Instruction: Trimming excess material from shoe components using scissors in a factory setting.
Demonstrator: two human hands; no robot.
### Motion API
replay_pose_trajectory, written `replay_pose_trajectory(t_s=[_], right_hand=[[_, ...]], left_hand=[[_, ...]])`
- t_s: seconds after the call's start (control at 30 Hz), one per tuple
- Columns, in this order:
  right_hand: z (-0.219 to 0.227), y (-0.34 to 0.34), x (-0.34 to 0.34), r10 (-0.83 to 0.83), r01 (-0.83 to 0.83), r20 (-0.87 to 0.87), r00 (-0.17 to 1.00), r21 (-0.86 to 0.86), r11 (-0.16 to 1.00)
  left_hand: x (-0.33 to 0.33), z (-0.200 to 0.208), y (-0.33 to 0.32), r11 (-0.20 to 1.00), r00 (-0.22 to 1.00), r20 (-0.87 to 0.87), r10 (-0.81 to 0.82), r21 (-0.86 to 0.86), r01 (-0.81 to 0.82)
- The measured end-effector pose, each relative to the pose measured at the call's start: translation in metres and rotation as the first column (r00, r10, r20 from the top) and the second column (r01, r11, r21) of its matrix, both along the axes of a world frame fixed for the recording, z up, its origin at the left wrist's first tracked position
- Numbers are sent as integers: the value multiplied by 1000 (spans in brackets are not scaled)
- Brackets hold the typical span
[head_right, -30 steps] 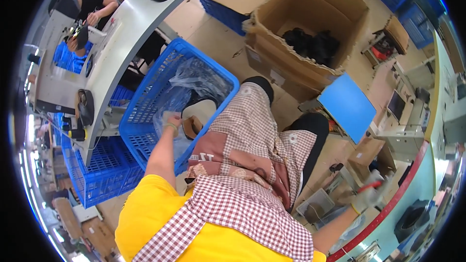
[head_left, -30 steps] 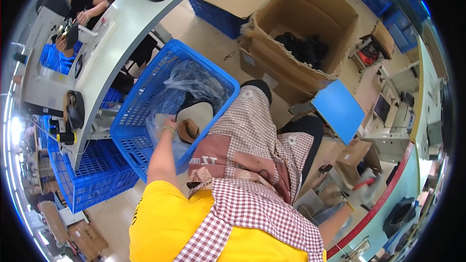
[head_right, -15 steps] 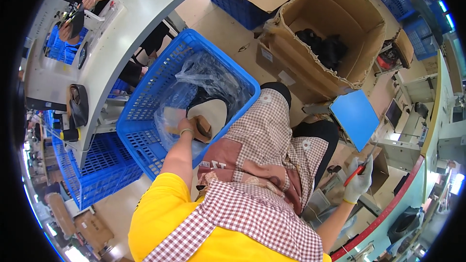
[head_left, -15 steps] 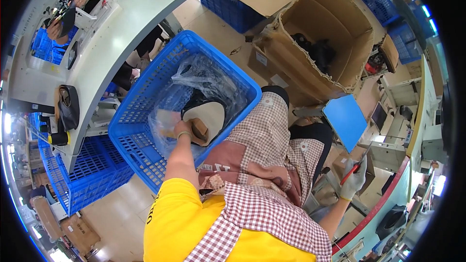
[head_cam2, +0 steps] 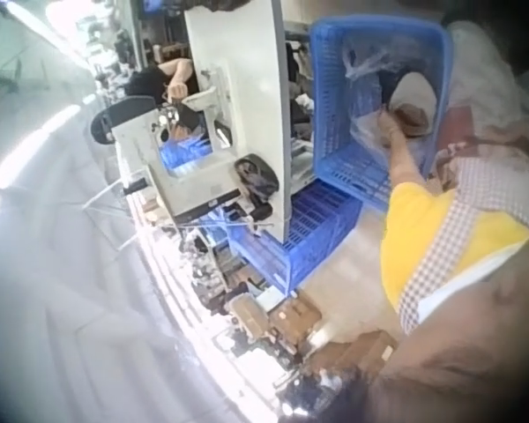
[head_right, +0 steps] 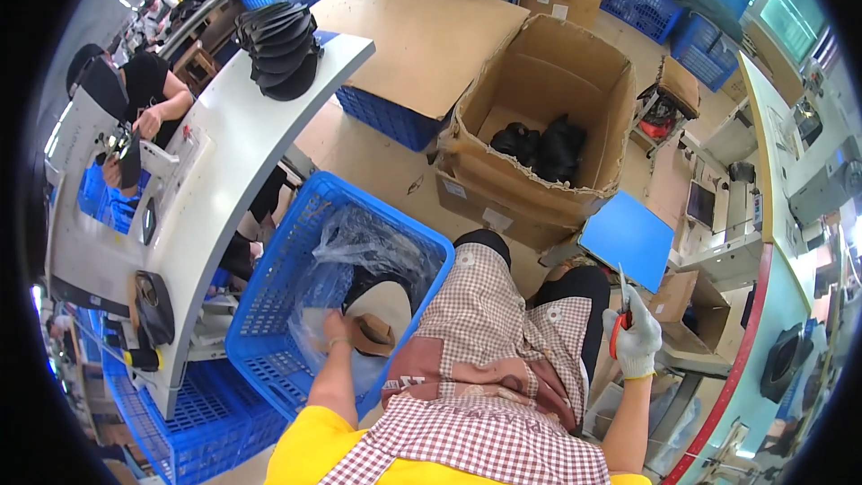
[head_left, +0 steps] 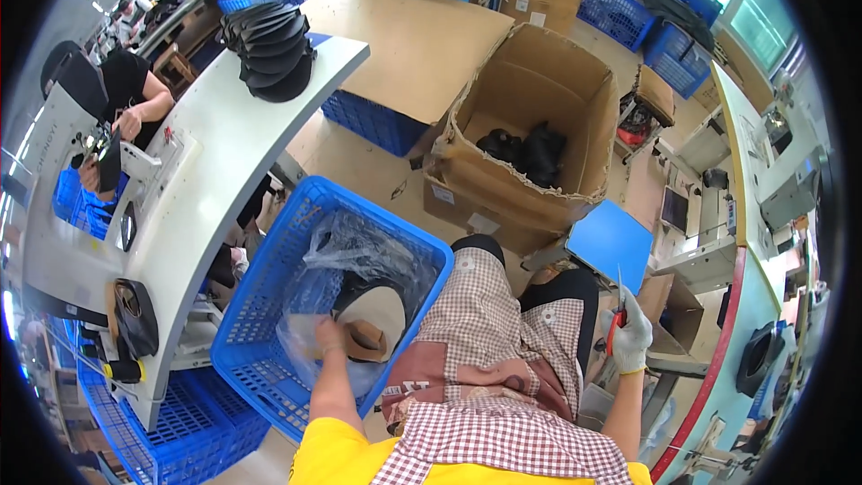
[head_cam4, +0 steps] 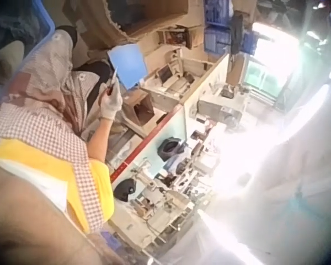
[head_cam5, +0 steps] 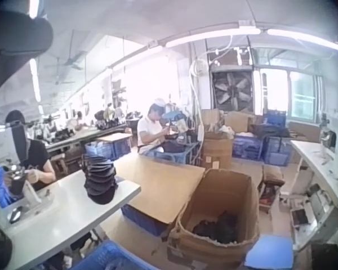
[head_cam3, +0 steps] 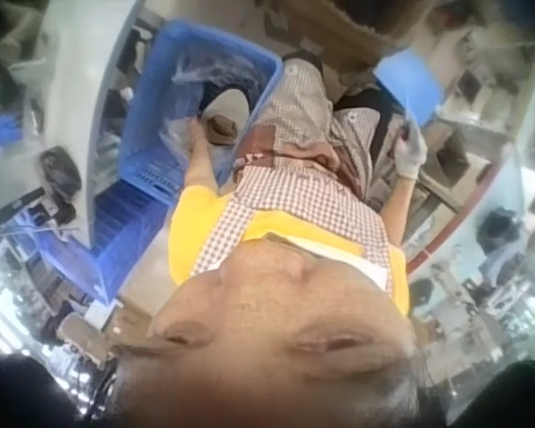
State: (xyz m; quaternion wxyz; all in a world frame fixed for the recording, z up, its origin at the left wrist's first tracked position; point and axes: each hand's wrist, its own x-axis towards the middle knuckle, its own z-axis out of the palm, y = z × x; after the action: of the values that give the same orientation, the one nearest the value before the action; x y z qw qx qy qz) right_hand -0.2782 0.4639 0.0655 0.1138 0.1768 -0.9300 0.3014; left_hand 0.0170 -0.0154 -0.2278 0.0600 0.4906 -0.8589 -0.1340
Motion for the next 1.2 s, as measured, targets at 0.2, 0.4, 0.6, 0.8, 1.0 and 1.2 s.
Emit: replay_pose_trajectory(t_s=[0.2,0.4,0.6,0.8,1.0,1.2], right_hand=[[-15,-19,-8,86,-86,-5,996,58,995],[-15,-44,-22,171,-170,90,981,-16,985],[-27,-38,-19,91,-8,350,932,-230,973],[-10,-77,-29,315,73,487,815,-625,777],[12,-77,-45,411,81,368,834,-818,569],[8,-59,-25,244,219,456,856,-748,627]], left_hand=[[24,36,39,956,944,-154,292,61,-286],[11,43,36,986,932,-355,78,163,-20],[-76,184,21,991,629,-769,-119,-56,119],[-162,305,71,863,486,-713,-505,-409,297],[-237,332,141,499,172,-579,-797,-472,726],[-278,302,184,634,258,-753,-606,-261,728]])
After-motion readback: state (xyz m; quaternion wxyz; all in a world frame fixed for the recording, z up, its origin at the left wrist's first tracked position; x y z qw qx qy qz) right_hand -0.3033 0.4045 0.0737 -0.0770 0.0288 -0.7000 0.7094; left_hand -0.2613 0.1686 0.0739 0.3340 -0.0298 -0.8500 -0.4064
